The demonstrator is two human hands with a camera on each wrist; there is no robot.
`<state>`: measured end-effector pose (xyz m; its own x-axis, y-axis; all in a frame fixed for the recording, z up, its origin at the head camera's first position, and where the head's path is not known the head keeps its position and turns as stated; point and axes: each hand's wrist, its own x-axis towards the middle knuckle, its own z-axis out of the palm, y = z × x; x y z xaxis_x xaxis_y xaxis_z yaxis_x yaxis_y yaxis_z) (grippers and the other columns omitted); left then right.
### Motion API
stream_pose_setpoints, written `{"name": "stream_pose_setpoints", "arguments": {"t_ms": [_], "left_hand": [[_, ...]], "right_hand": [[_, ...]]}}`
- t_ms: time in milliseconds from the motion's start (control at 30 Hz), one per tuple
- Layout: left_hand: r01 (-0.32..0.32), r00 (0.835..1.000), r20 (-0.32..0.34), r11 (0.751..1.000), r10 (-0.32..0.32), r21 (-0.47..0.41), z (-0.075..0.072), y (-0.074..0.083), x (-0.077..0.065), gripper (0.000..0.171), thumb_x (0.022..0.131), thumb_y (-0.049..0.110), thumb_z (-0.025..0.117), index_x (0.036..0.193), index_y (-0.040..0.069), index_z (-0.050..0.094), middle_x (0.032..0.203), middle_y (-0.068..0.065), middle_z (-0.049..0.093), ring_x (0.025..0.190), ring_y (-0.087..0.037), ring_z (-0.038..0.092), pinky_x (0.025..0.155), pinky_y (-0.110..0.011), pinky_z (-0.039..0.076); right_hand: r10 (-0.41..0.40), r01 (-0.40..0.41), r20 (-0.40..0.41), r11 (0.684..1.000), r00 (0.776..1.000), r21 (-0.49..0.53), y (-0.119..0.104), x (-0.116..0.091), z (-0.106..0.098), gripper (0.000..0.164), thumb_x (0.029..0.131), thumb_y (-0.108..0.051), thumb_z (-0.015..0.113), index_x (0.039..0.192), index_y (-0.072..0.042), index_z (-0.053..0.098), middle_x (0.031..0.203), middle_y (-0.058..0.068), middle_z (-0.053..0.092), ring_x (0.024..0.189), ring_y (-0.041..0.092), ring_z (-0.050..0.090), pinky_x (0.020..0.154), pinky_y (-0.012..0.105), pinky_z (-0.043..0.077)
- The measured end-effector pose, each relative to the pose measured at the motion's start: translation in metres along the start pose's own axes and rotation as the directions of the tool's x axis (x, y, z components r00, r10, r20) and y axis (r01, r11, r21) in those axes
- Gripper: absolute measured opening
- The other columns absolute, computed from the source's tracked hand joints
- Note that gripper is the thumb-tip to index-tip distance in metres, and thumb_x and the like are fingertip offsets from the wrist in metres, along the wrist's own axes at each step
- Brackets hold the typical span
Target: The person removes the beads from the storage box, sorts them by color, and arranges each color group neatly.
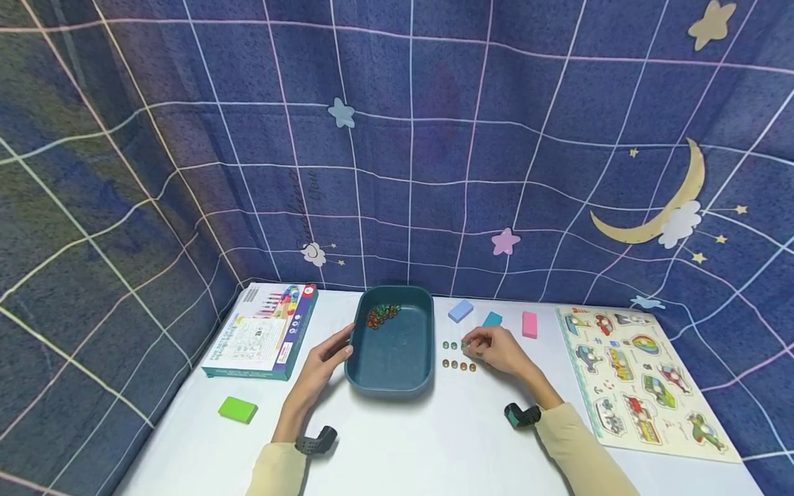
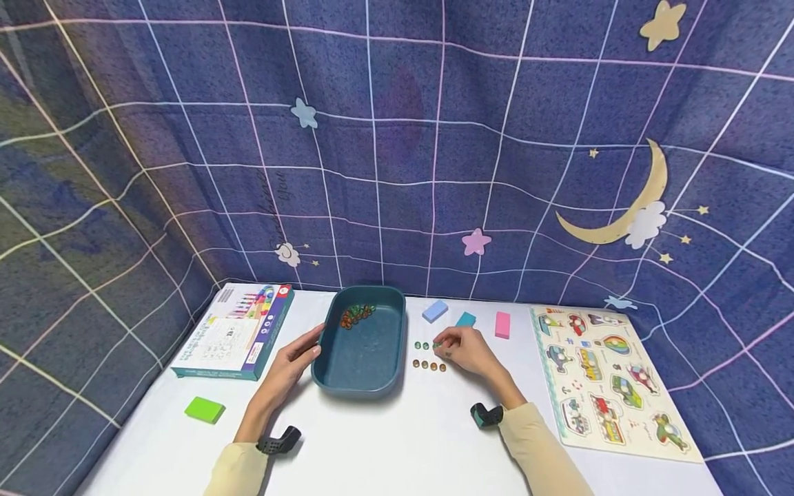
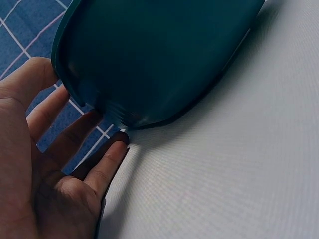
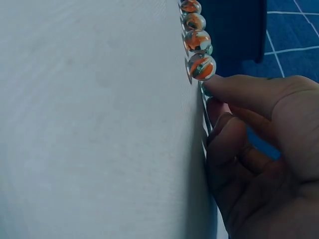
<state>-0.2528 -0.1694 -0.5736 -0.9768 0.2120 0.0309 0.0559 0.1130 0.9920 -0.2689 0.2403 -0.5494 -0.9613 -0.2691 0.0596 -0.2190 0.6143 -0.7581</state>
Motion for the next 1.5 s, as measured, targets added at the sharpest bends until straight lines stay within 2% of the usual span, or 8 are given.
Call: {"name": "stream_pose_setpoints", "arguments": {"t_ms": [400, 600, 733, 900, 1067, 1200, 1367, 1500], "left_hand": [[0.007, 1.0, 0.001, 1.0, -0.007, 0.005, 0.003, -0.003, 0.003, 0.054, 0.105, 0.027, 0.067, 0.157, 0.017, 0.053, 0.165, -0.007, 0.05, 0.154, -0.034, 0.046, 0.11, -0.01, 0.044], [0.007, 1.0, 0.005, 1.0, -0.007, 0.0, 0.004, -0.002, 0.004, 0.054, 0.105, 0.027, 0.067, 0.157, 0.018, 0.054, 0.165, -0.006, 0.05, 0.154, -0.033, 0.047, 0.11, -0.011, 0.045], [0.006, 1.0, 0.005, 1.0, -0.006, 0.005, 0.005, -0.001, 0.005, 0.054, 0.105, 0.026, 0.067, 0.156, 0.017, 0.054, 0.165, -0.007, 0.051, 0.153, -0.034, 0.047, 0.11, -0.011, 0.045], [0.007, 1.0, 0.002, 1.0, -0.007, 0.003, 0.004, -0.002, 0.004, 0.054, 0.105, 0.027, 0.067, 0.156, 0.017, 0.054, 0.165, -0.007, 0.05, 0.154, -0.033, 0.047, 0.11, -0.01, 0.044], [0.011, 1.0, -0.002, 1.0, -0.011, 0.005, 0.003, -0.004, 0.003, 0.054, 0.105, 0.027, 0.067, 0.157, 0.017, 0.053, 0.166, -0.007, 0.05, 0.155, -0.033, 0.046, 0.109, -0.009, 0.044], [0.007, 1.0, -0.009, 1.0, -0.007, 0.007, 0.001, -0.004, 0.003, 0.054, 0.105, 0.025, 0.066, 0.157, 0.015, 0.053, 0.165, -0.009, 0.05, 0.154, -0.035, 0.046, 0.108, -0.009, 0.044], [-0.002, 1.0, -0.008, 1.0, 0.002, -0.002, 0.0, -0.003, 0.001, 0.053, 0.106, 0.022, 0.065, 0.157, 0.013, 0.053, 0.166, -0.012, 0.049, 0.154, -0.037, 0.045, 0.109, -0.009, 0.044], [-0.008, 1.0, -0.004, 1.0, 0.008, -0.004, 0.001, -0.003, 0.001, 0.054, 0.105, 0.023, 0.066, 0.157, 0.013, 0.053, 0.166, -0.011, 0.049, 0.154, -0.037, 0.046, 0.109, -0.009, 0.044]], "right_hand": [[-0.006, 0.006, 0.005, 0.999, 1.0, -0.037, 0.005, 0.002, -0.002, 0.011, 0.093, -0.008, 0.077, 0.103, -0.007, 0.08, 0.081, 0.002, 0.071, 0.064, 0.006, 0.054, 0.057, 0.019, 0.044], [-0.002, 0.001, 0.019, 0.997, 1.0, 0.071, 0.004, 0.001, -0.008, 0.014, 0.094, -0.005, 0.076, 0.108, -0.003, 0.078, 0.083, 0.008, 0.072, 0.056, 0.005, 0.053, 0.049, 0.02, 0.045], [-0.041, 0.039, 0.011, 0.988, 0.999, 0.151, -0.012, 0.004, -0.012, 0.021, 0.095, -0.005, 0.076, 0.114, 0.003, 0.076, 0.084, 0.013, 0.071, 0.056, 0.004, 0.052, 0.048, 0.02, 0.044], [-0.065, 0.052, 0.04, 0.963, 0.997, 0.263, -0.056, 0.02, -0.01, 0.03, 0.097, -0.013, 0.077, 0.12, 0.005, 0.073, 0.088, 0.013, 0.07, 0.06, 0.01, 0.054, 0.051, 0.026, 0.048], [-0.116, 0.09, 0.069, 0.95, 0.991, 0.299, -0.104, 0.044, 0.007, 0.028, 0.099, -0.019, 0.075, 0.12, 0.0, 0.075, 0.092, 0.018, 0.072, 0.065, 0.021, 0.058, 0.056, 0.032, 0.053], [-0.115, 0.09, 0.07, 0.953, 0.991, 0.288, -0.132, 0.066, 0.027, 0.027, 0.098, -0.018, 0.076, 0.119, -0.001, 0.076, 0.09, 0.014, 0.075, 0.065, 0.019, 0.061, 0.061, 0.036, 0.057], [-0.037, 0.016, 0.07, 0.96, 0.997, 0.278, -0.135, 0.093, 0.057, 0.026, 0.094, -0.013, 0.079, 0.115, 0.002, 0.077, 0.087, 0.015, 0.077, 0.068, 0.027, 0.068, 0.069, 0.051, 0.063], [0.028, -0.049, 0.1, 0.975, 0.995, 0.216, -0.128, 0.107, 0.077, 0.021, 0.091, -0.008, 0.081, 0.11, 0.002, 0.08, 0.085, 0.019, 0.078, 0.073, 0.035, 0.076, 0.063, 0.042, 0.065]]}}
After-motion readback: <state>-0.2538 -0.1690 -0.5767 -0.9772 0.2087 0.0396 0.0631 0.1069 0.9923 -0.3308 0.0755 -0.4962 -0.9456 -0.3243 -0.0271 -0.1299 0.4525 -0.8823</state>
